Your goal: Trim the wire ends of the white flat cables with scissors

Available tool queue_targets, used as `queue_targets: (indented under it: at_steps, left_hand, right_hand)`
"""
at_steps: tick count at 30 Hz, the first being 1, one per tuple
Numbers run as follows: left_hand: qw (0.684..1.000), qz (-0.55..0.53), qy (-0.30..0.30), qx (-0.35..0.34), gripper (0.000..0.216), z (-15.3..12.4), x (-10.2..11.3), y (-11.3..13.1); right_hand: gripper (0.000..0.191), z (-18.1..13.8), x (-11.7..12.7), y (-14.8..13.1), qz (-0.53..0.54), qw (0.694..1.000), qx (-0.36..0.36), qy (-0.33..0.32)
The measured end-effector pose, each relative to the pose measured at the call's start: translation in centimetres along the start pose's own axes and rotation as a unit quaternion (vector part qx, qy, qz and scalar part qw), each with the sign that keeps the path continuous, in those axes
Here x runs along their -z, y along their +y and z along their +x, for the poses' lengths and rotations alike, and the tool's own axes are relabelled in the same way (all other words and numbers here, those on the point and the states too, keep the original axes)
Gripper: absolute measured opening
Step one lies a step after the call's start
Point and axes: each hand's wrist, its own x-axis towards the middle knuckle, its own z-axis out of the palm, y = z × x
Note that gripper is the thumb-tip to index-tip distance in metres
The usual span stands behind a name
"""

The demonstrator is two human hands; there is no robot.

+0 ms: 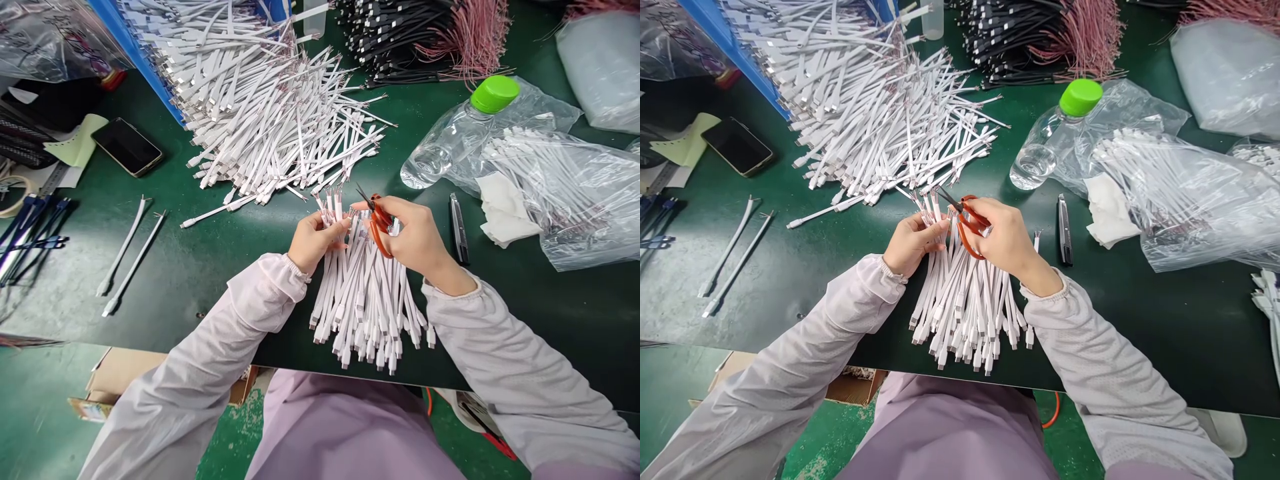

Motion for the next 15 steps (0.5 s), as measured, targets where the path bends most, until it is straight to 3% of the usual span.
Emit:
queue_targets:
  at_steps: [10,13,15]
  left_hand:
    - [1.000,0.014,-0.003,-0.015,0.024,0.0,0.0,0.0]
    - [1.000,0.004,-0.003,-0.019,0.025,0.0,0.0,0.0]
    - [1.000,-0.002,-0.004,-0.017,0.025,0.0,0.1,0.1]
  right_hand:
    - [0.014,0.1,-0.1,-0.1,0.019,0.999,-0.036,0.009]
    - [0.014,-0.2,-0.1,-1.0,0.117,0.988,-0.105,0.011]
    - [0.013,-0.7,-0.3,-2.2,0.249,0.951,-0.183,-0.026]
